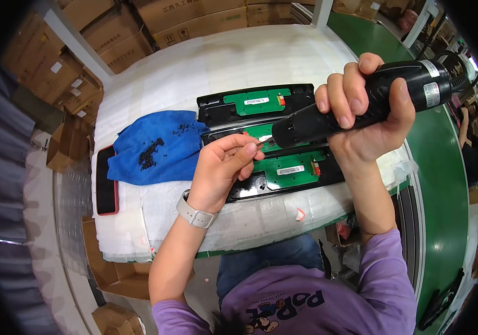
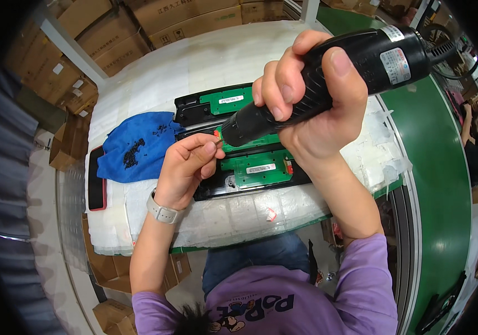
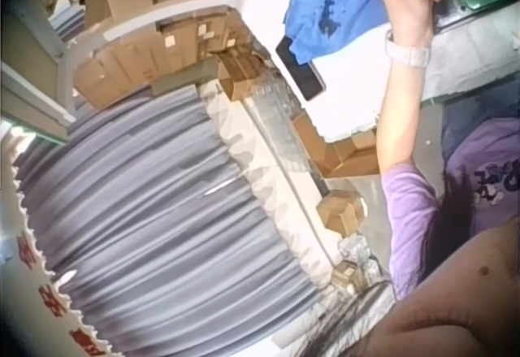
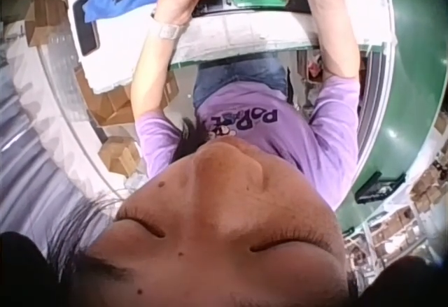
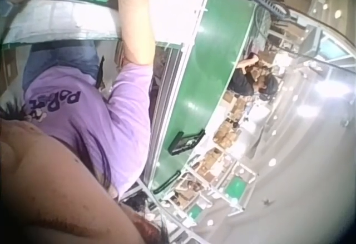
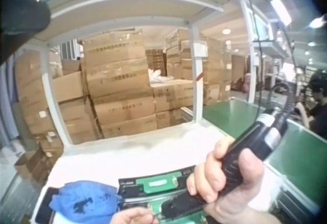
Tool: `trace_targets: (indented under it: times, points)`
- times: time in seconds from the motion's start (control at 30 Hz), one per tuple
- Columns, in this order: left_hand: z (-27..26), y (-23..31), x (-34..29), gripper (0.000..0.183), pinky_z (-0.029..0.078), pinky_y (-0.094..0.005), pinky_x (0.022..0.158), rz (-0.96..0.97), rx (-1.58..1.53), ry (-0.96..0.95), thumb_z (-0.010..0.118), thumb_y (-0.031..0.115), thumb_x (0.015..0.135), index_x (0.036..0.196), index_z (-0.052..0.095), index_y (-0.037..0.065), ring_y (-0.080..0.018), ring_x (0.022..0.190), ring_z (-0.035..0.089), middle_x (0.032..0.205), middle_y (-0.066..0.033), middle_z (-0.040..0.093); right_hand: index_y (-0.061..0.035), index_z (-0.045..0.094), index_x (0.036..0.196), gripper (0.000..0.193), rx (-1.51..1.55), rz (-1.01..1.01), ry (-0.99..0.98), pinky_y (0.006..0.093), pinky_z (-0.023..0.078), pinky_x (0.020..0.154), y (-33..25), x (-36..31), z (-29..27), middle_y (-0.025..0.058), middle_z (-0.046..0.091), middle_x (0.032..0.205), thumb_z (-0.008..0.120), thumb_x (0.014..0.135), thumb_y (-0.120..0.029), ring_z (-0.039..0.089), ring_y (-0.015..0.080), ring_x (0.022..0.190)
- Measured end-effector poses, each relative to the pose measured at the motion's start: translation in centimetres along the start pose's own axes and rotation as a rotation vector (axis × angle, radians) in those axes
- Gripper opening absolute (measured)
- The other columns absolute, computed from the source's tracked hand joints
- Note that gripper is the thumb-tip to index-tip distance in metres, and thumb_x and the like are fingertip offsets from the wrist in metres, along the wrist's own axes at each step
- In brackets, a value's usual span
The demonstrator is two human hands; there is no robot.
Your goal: Assembling electronic components into a plastic housing using an electric screwdriver.
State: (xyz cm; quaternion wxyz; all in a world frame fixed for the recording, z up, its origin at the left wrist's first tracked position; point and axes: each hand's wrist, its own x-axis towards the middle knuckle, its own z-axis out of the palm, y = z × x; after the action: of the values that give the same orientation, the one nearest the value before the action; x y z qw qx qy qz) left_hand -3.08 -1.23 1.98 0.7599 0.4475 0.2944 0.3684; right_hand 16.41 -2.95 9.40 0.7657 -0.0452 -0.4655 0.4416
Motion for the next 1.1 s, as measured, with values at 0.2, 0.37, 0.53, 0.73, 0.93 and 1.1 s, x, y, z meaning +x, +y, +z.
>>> trace_targets:
  times: [0.2, 0.37, 0.53, 0.73, 0.93, 1.1]
  points:
    - [-0.2, -0.1, -0.1, 0.014, 0.033, -0.0188, 0.048, 0.003, 0.007, 0.011, 0.058, 0.01, 0.086, 0.094, 0.06, 0.0, -0.0055, 0.052, 0.041, 0.075, -0.0047, 0.061, -0.0036, 0.049, 0.099, 0.035, -0.026, -0.011, -0.055, 0.0332, 0.04, 0.053, 0.2, -0.3, 0.2, 0.0023, 0.045, 0.057, 0.041, 0.088, -0.036, 0.041, 0.0134, 0.043]
    - [-0.5, 0.2, -0.1, 0.017, 0.034, -0.018, 0.046, -0.015, -0.083, -0.05, 0.063, 0.012, 0.084, 0.092, 0.062, -0.003, -0.006, 0.049, 0.043, 0.073, -0.0072, 0.063, -0.0035, 0.049, 0.101, 0.038, -0.014, -0.023, -0.124, 0.033, 0.04, 0.053, 0.1, -0.4, 0.3, 0.002, 0.046, 0.058, 0.04, 0.088, -0.038, 0.042, 0.0133, 0.044]
    - [-0.4, 1.1, -0.4, 0.013, 0.037, -0.0187, 0.043, -0.022, 0.118, -0.05, 0.065, 0.003, 0.077, 0.088, 0.064, -0.004, -0.0052, 0.049, 0.048, 0.073, -0.0088, 0.064, -0.0032, 0.05, 0.101, 0.04, 0.057, 0.043, -0.033, 0.0318, 0.039, 0.057, 0.1, 0.0, 0.2, 0.0008, 0.044, 0.06, 0.043, 0.087, -0.04, 0.041, 0.0122, 0.046]
    - [-1.6, 0.8, -0.1, 0.014, 0.031, -0.0169, 0.043, 0.124, 0.419, 0.21, 0.06, 0.01, 0.084, 0.084, 0.065, -0.004, -0.0024, 0.048, 0.041, 0.064, -0.0019, 0.059, -0.0006, 0.05, 0.09, 0.025, -0.098, 0.271, 0.016, 0.0285, 0.038, 0.044, 1.5, 0.3, 1.4, 0.0035, 0.044, 0.053, 0.052, 0.084, -0.025, 0.042, 0.0137, 0.04]
    - [-2.1, 0.3, 0.2, 0.021, 0.028, -0.0159, 0.046, 0.127, 0.24, 0.165, 0.053, 0.016, 0.09, 0.091, 0.062, -0.003, -0.0029, 0.05, 0.037, 0.072, -0.0011, 0.057, 0.0006, 0.045, 0.09, 0.024, -0.42, 0.359, -0.106, 0.0267, 0.033, 0.041, 3.7, -0.5, 2.9, 0.0034, 0.041, 0.052, 0.051, 0.082, -0.021, 0.038, 0.0123, 0.039]
    - [-2.0, 0.2, 0.2, 0.021, 0.028, -0.0158, 0.047, 0.121, 0.225, 0.164, 0.052, 0.018, 0.091, 0.092, 0.061, -0.001, -0.0028, 0.051, 0.038, 0.072, -0.0005, 0.056, 0.0017, 0.045, 0.086, 0.024, -0.465, 0.373, -0.123, 0.0256, 0.033, 0.038, 4.6, -0.6, 3.1, 0.0039, 0.041, 0.051, 0.054, 0.08, -0.02, 0.039, 0.0124, 0.038]
